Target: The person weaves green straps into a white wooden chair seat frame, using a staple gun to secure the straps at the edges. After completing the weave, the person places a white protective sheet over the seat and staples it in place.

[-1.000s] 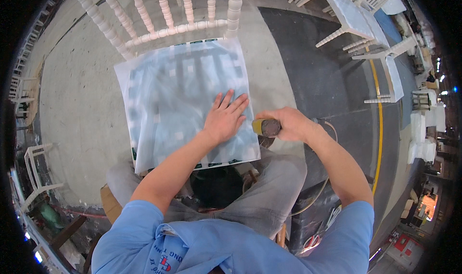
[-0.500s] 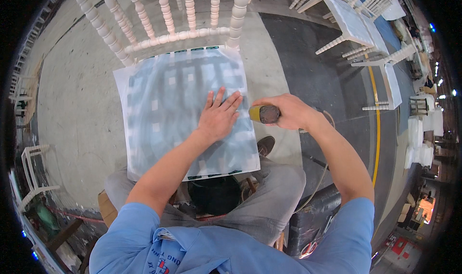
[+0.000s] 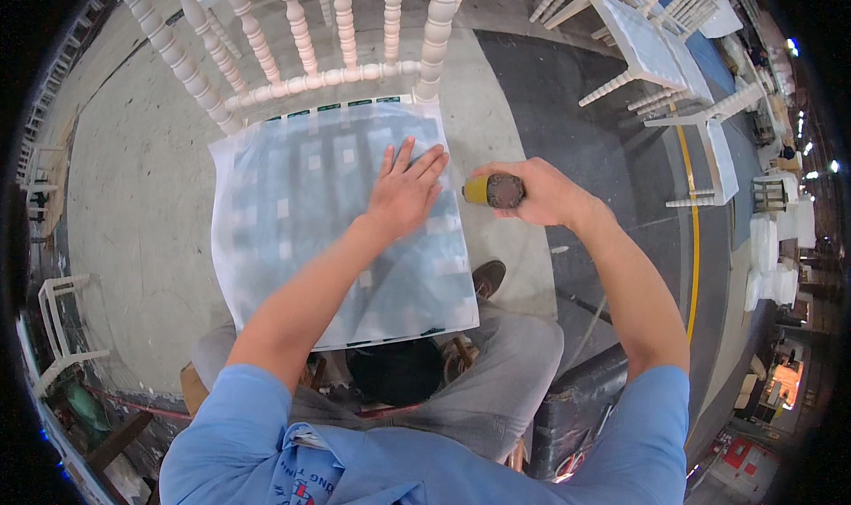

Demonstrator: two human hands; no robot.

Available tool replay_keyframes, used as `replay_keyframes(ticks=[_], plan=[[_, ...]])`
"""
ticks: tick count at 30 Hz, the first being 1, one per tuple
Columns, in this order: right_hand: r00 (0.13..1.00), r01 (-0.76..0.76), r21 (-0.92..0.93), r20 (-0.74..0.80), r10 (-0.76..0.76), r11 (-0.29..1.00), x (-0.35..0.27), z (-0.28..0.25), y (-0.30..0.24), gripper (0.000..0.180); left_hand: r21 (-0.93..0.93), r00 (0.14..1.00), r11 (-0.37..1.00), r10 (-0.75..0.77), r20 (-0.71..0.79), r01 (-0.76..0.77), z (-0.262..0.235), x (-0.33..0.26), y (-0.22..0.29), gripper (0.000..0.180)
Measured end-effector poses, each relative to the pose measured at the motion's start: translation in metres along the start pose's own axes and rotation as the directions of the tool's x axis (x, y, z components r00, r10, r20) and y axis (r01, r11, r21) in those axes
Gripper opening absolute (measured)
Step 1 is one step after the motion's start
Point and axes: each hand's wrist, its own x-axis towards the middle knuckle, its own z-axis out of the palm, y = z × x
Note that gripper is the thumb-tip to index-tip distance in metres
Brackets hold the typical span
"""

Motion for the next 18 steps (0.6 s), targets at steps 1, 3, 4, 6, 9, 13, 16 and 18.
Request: replay_keyframes(ticks=[1, 3, 4, 6, 9, 13, 16, 18], plan=[[0.999, 0.038, -0.011, -0.020, -0.038, 0.999, 0.004, -0.001, 0.002, 0.063, 0.020, 1.000, 1.000, 0.010, 0.003, -0.010, 0.003, 0.004, -0.003, 0.050], [0.994, 0.101, -0.027, -0.047, -0.102, 0.994, 0.012, -0.002, 0.008, 0.062, 0.023, 0.999, 1.000, 0.018, 0.026, -0.019, 0.006, 0.002, -0.009, 0.052], [0.990, 0.126, -0.031, -0.055, -0.127, 0.992, 0.016, -0.002, 0.011, 0.062, 0.023, 0.999, 0.999, 0.024, 0.041, -0.025, 0.008, 0.002, -0.010, 0.052], [0.989, 0.138, -0.052, -0.048, -0.140, 0.989, 0.026, -0.001, 0.015, 0.062, 0.022, 0.999, 1.000, 0.014, 0.047, -0.015, 0.010, 0.002, -0.011, 0.053], [0.994, 0.105, -0.078, -0.013, -0.106, 0.991, 0.038, 0.004, 0.016, 0.062, 0.023, 0.999, 1.000, 0.007, 0.049, -0.008, 0.012, 0.002, -0.012, 0.053], [0.999, 0.052, -0.057, 0.018, -0.051, 0.997, 0.043, 0.007, 0.016, 0.062, 0.049, 0.999, 0.999, 0.012, 0.043, -0.014, 0.012, 0.003, -0.012, 0.052], [0.998, 0.059, 0.000, -0.017, -0.059, 0.998, 0.039, 0.001, 0.020, 0.062, -0.011, 0.999, 1.000, 0.000, 0.053, 0.000, 0.013, 0.008, -0.014, 0.052], [0.997, 0.067, 0.022, -0.045, -0.066, 0.998, 0.040, -0.006, 0.017, 0.062, 0.020, 0.999, 0.999, -0.027, 0.045, 0.026, 0.013, 0.019, -0.023, 0.053]])
